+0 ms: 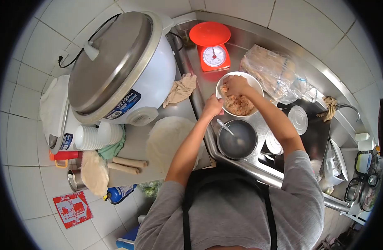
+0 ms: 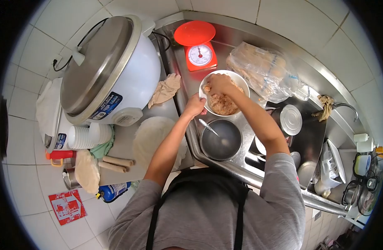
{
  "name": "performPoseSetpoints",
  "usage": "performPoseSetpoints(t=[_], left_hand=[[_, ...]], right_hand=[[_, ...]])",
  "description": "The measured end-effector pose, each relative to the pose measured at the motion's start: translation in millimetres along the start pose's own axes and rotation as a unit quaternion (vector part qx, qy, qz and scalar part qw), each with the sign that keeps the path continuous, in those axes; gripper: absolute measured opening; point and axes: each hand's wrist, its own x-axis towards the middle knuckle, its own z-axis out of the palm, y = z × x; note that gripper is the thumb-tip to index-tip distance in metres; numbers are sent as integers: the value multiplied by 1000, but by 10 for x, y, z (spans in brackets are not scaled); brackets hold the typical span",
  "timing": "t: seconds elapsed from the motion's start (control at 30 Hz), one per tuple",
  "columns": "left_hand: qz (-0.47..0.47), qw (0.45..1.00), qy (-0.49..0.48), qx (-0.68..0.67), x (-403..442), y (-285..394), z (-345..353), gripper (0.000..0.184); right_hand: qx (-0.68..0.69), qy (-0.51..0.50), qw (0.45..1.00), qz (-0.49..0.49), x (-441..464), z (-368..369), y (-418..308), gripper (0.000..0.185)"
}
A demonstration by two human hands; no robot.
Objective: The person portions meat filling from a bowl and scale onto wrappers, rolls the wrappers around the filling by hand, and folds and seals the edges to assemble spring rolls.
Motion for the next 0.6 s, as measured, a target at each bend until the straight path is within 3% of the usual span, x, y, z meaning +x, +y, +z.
performPoseSetpoints(t=[0.13, 0.17, 0.27, 0.37, 0.47, 0.6], left_hand=[[0, 1000, -1, 2, -2, 19, -3, 27], [3, 1000, -1, -1, -17, 30, -9, 27], [-1, 1000, -7, -9, -70, 90, -21, 26], [-12, 1000, -2, -13, -47, 56, -13, 26], [-13, 1000, -3, -6, 2, -6, -10, 26], [-1, 1000, 0, -12, -57, 52, 11, 26]], right_hand=[[88, 75, 988, -99, -111, 43, 301, 56], [75, 39, 990, -112, -139, 37, 315, 55], [-35, 93, 968, -229, -157, 107, 365, 51], [-56, 68, 966, -242, -248, -4, 428, 44], [-52, 77, 970, -225, -378, -56, 444, 41], [-23, 109, 991, -71, -510, 62, 162, 45]])
